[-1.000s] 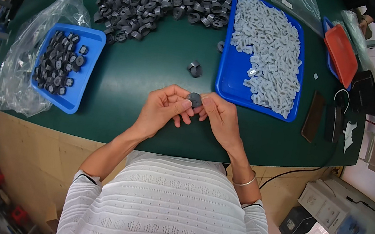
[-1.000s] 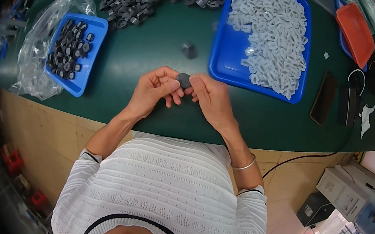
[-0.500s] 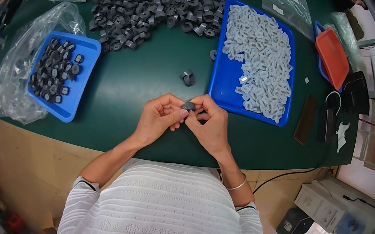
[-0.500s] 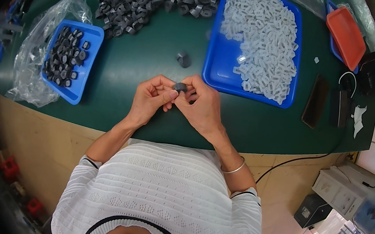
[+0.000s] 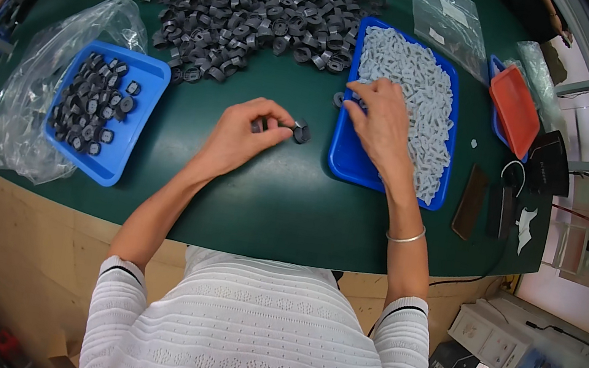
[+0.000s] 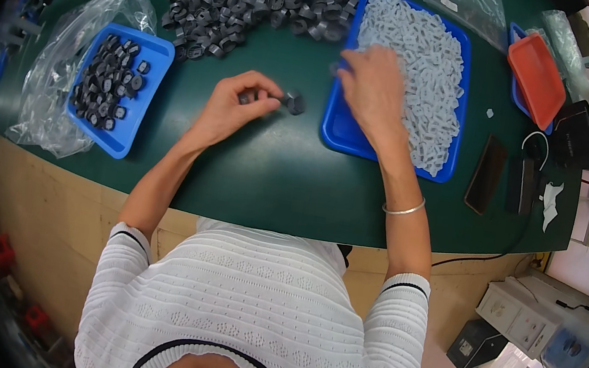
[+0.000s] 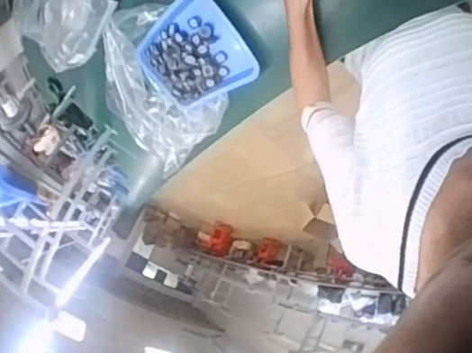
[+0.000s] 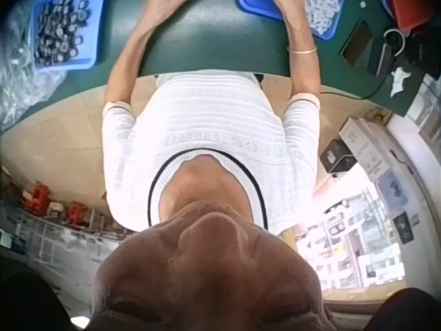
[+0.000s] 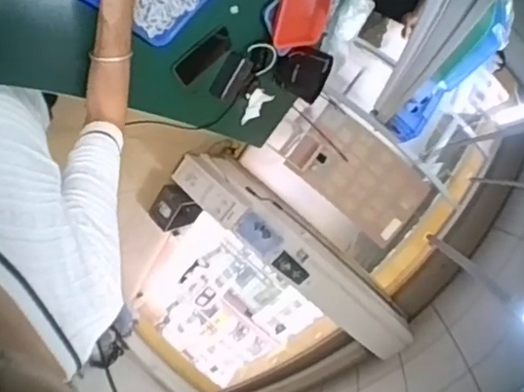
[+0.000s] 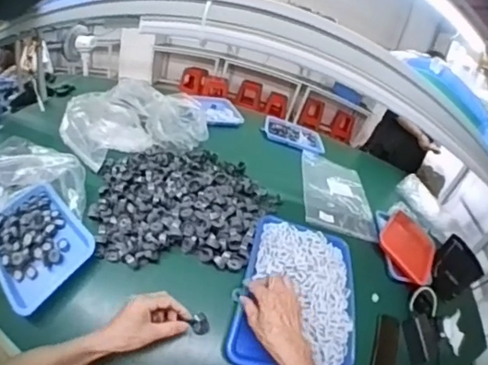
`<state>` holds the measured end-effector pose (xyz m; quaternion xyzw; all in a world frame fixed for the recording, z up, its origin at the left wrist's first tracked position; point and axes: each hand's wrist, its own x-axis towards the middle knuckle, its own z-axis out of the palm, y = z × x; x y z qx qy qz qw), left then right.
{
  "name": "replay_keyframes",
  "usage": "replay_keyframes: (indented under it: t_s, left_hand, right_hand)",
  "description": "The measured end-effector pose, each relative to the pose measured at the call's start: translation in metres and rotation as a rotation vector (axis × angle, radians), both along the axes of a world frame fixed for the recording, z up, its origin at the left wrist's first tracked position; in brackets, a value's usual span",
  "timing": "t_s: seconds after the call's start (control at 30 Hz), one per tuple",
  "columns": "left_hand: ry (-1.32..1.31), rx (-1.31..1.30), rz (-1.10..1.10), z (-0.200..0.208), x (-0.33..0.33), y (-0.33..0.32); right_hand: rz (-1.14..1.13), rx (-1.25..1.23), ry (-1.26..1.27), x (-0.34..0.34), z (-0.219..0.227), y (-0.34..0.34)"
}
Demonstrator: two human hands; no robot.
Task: The person assembles small components by picking up plastic shells and silicone inserts from trays and fitting them together by hand.
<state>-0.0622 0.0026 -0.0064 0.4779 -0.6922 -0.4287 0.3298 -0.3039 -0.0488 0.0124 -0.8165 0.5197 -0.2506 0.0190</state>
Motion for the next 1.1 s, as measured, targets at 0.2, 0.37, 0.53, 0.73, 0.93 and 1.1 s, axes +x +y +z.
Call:
replay_keyframes:
  t_s: [0.2,0.37,0.53,0.73,0.93,1.1]
  left_hand:
    - [-0.331,-0.258,-0.132,-0.006,-0.012,-0.005]
    - [-0.26,-0.239,-0.083,-0.013,-0.006,0.004]
    - [-0.235,-0.178,0.068,-0.018,0.006,0.019]
    - [-0.199,-0.15,0.05,-0.02,0.006,0.035]
    - [0.011,0.055,0.165,-0.022,0.028,0.039]
    - [0.64,0.545,0.229,-0.013,0.038,0.041]
  right_hand:
    - [-0.015,0.014,0.283,0.026,-0.005,-0.011]
    - [0.027,-0.017,0.334,0.035,-0.013,-0.003]
    - [0.166,0.134,0.074,0.04,-0.01,0.037]
    - [0.321,0.24,-0.315,0.061,-0.025,0.07]
    - [0.256,0.14,-0.376,0.058,-0.028,0.089]
    - [0.063,-0.1,0.023,0.046,-0.009,0.067]
